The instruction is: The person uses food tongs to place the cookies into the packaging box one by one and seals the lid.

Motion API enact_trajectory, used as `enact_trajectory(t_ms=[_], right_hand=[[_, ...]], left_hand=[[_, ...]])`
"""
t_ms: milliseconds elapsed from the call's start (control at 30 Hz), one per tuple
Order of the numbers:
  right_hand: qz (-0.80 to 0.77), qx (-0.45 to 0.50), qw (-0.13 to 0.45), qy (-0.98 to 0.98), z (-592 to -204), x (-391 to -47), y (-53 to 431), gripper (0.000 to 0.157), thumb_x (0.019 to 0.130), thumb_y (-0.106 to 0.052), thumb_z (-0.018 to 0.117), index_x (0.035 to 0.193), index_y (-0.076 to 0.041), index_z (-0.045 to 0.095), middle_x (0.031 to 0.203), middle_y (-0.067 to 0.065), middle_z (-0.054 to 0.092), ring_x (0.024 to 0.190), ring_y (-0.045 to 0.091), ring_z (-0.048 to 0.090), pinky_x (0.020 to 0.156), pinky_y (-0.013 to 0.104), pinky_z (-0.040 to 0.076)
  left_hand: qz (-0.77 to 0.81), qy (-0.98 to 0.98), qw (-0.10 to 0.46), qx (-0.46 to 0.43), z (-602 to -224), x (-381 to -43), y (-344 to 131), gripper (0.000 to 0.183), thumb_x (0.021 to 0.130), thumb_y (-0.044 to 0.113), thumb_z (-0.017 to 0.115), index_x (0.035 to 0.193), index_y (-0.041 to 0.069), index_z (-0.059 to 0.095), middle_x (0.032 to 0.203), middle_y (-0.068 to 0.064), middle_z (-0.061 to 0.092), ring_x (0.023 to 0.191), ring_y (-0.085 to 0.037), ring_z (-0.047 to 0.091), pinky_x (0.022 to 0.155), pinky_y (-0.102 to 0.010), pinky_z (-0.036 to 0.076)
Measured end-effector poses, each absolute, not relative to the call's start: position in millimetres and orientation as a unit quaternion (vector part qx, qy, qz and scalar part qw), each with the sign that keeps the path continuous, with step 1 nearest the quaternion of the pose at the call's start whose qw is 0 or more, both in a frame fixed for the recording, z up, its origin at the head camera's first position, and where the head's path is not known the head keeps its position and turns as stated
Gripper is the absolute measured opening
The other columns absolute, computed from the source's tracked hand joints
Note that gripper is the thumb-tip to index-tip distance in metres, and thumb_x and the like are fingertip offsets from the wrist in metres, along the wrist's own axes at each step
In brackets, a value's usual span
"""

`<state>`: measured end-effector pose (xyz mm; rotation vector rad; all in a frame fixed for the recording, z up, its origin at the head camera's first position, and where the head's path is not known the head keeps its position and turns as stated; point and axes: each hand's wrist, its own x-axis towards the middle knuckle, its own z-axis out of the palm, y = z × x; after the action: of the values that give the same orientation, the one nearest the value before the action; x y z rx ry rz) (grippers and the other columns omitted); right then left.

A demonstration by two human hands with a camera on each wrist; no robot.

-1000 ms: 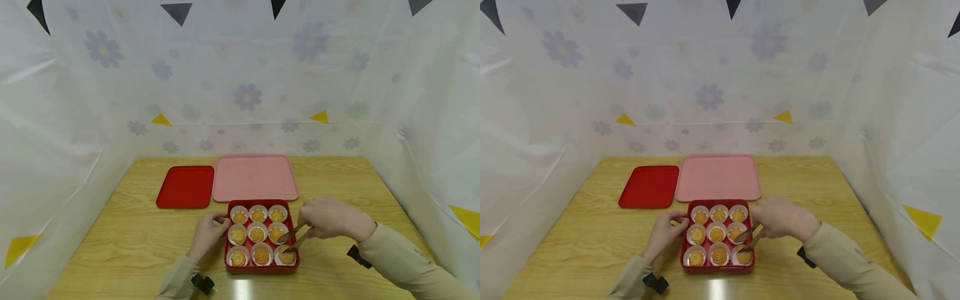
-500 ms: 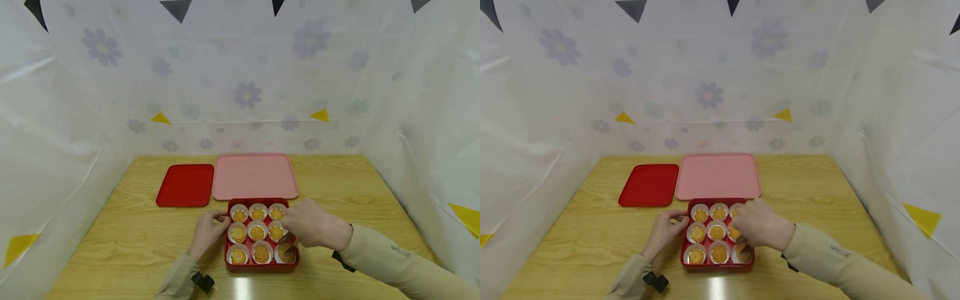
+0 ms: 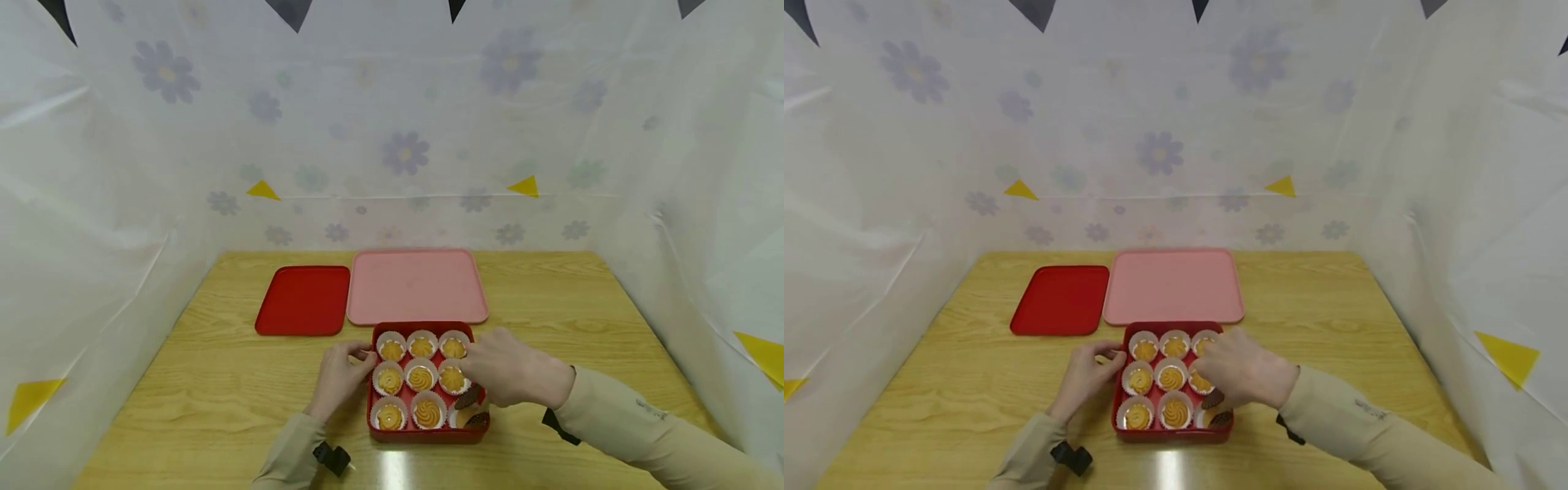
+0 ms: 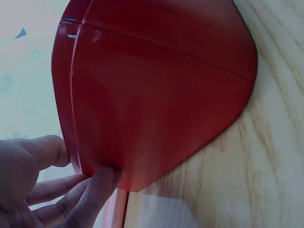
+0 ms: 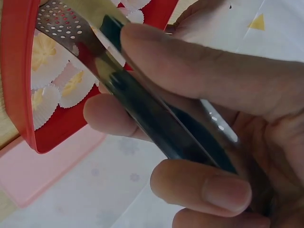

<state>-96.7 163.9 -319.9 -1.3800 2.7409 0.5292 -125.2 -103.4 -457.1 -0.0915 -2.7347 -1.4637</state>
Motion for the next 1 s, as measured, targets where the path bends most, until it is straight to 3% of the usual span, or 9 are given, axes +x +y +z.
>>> enact_trajectory(t_ms=[100,233,400,533,733,833,1000], right_hand=[[0.170,-0.444,0.009,0.880,-320,-96,164,0.040,0.072,-0.008,0.083,0.101,-0.028,0.065,0.060,-0.008,0.027,0.057,0.009,0.013,0.048,0.026,0.012],[0.177,-0.437,0.018,0.882,-322,-97,163,0.031,0.073,-0.011,0.084,0.088,-0.023,0.060,0.061,-0.007,0.024,0.057,0.010,0.013,0.049,0.026,0.012],[0.183,-0.422,0.052,0.886,-324,-101,159,0.034,0.071,-0.017,0.087,0.077,-0.021,0.054,0.063,-0.007,0.031,0.056,0.009,0.018,0.047,0.025,0.017],[0.170,-0.407,0.097,0.892,-323,-107,156,0.041,0.071,-0.018,0.087,0.065,-0.020,0.046,0.064,-0.007,0.033,0.059,0.008,0.025,0.046,0.025,0.023],[0.147,-0.413,0.097,0.893,-317,-112,158,0.059,0.072,-0.009,0.082,0.057,-0.022,0.027,0.062,-0.008,0.018,0.059,0.009,0.017,0.049,0.026,0.016],[0.145,-0.426,0.070,0.890,-313,-112,162,0.055,0.070,-0.010,0.083,0.058,-0.023,0.032,0.061,-0.010,0.021,0.059,0.008,0.019,0.050,0.025,0.018],[0.144,-0.445,0.016,0.884,-309,-111,172,0.041,0.065,-0.017,0.091,0.061,-0.022,0.051,0.062,-0.010,0.042,0.058,0.006,0.029,0.048,0.024,0.027]], left_hand=[[-0.471,-0.882,0.016,-0.028,-458,-126,-103,0.018,0.087,0.013,0.072,0.102,0.003,0.077,0.086,-0.011,0.076,0.078,-0.017,0.068,0.059,-0.021,0.049],[-0.471,-0.881,0.019,-0.033,-458,-125,-103,0.018,0.087,0.012,0.072,0.101,0.002,0.077,0.086,-0.012,0.076,0.078,-0.018,0.069,0.059,-0.022,0.050],[-0.475,-0.879,0.020,-0.034,-456,-124,-103,0.018,0.087,0.011,0.071,0.101,0.001,0.077,0.086,-0.013,0.076,0.077,-0.019,0.069,0.058,-0.022,0.051],[-0.476,-0.879,0.019,-0.035,-457,-124,-102,0.018,0.087,0.011,0.072,0.102,0.001,0.077,0.087,-0.013,0.076,0.078,-0.019,0.069,0.058,-0.022,0.051],[-0.479,-0.877,0.016,-0.034,-458,-124,-103,0.019,0.087,0.011,0.071,0.102,0.001,0.077,0.087,-0.013,0.076,0.077,-0.018,0.069,0.058,-0.020,0.051],[-0.480,-0.876,0.016,-0.035,-458,-125,-103,0.019,0.088,0.011,0.071,0.103,0.000,0.076,0.087,-0.013,0.076,0.074,-0.016,0.068,0.057,-0.021,0.052],[-0.481,-0.876,0.016,-0.033,-458,-126,-103,0.019,0.088,0.011,0.071,0.103,0.001,0.076,0.088,-0.014,0.076,0.073,-0.016,0.069,0.057,-0.021,0.052]])
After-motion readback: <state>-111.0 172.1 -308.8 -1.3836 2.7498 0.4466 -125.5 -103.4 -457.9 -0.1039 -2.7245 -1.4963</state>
